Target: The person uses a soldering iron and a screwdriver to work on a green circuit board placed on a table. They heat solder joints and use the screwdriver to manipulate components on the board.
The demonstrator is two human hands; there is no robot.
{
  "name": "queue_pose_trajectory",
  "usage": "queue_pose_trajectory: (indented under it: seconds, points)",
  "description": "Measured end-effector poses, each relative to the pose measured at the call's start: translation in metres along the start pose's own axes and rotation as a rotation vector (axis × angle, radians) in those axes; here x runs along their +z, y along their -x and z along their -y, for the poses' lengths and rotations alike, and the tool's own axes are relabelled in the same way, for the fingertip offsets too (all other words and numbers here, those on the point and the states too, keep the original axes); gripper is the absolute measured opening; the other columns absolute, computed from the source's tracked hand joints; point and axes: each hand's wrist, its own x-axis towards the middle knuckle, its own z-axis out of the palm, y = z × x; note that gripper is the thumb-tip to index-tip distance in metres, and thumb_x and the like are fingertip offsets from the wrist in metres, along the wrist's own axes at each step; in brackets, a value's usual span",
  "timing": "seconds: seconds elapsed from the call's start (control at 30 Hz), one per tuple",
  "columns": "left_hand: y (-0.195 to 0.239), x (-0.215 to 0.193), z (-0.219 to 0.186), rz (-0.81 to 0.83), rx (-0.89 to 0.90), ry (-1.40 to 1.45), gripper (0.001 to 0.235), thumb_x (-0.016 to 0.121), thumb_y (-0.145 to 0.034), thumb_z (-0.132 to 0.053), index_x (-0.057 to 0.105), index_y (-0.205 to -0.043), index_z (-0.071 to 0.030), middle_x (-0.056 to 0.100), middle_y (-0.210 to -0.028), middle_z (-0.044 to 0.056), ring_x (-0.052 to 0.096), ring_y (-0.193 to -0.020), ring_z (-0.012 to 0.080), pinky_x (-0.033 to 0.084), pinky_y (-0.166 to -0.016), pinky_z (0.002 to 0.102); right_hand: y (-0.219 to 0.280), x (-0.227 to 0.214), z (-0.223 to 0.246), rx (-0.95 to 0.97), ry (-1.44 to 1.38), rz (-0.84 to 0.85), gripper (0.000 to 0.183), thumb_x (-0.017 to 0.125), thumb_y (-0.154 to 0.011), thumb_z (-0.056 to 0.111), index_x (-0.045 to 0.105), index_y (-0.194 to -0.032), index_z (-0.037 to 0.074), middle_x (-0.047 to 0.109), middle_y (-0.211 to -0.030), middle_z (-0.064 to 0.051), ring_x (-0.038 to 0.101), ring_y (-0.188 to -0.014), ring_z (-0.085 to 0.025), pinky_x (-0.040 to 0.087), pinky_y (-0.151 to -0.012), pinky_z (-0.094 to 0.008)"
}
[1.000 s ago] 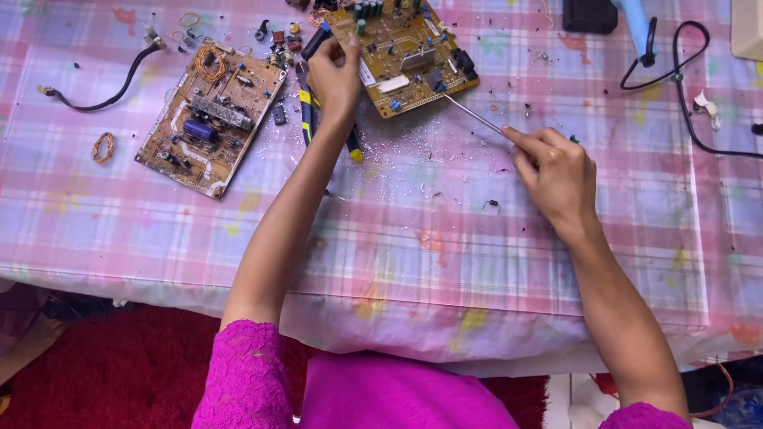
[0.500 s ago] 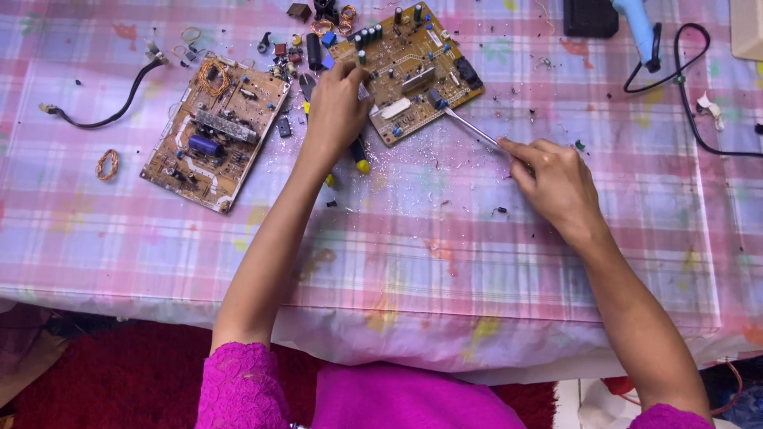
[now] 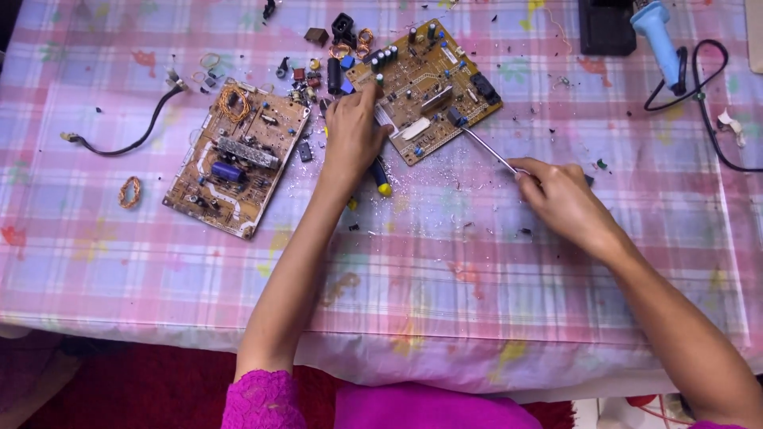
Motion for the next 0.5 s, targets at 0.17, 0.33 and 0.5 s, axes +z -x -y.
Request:
queue_pose_trajectory:
  seconds: [0.17, 0.33, 0.5]
  points:
    - [0.001, -0.020, -0.027, 0.037, -0.093, -0.042, 0.052, 0.078, -0.069, -0.015, 0.046, -0.110, -0.010, 0.065, -0.100, 0.011, 0.057, -0.099, 0.0293, 0.026, -0.096, 0.055, -0.004, 0.004, 0.000, 0.176, -0.252, 0.057, 0.032, 0.046, -0.092, 0.016, 0.059, -0.121, 0.016, 0.057, -0.064, -0.006, 0.051, -0.043, -0.017, 0.045, -0.040, -0.030]
    - [-0.001, -0.019, -0.027, 0.030, -0.127, -0.028, 0.052, 0.079, -0.068, -0.014, 0.047, -0.109, -0.010, 0.066, -0.099, 0.008, 0.060, -0.096, 0.0287, 0.026, -0.096, 0.057, 0.003, 0.028, -0.001, 0.012, 0.095, -0.081, 0.034, 0.040, -0.093, 0.016, 0.054, -0.123, 0.010, 0.064, -0.079, -0.013, 0.059, -0.059, -0.031, 0.046, -0.055, -0.045]
    - [-0.004, -0.021, -0.031, 0.037, -0.149, -0.046, 0.050, 0.080, -0.068, -0.014, 0.047, -0.106, -0.009, 0.066, -0.098, 0.009, 0.061, -0.094, 0.0285, 0.027, -0.096, 0.057, -0.002, 0.029, 0.005, 0.066, 0.272, -0.051, 0.026, 0.033, -0.100, 0.022, 0.049, -0.103, 0.001, 0.059, -0.074, -0.018, 0.058, -0.056, -0.041, 0.047, -0.044, -0.053]
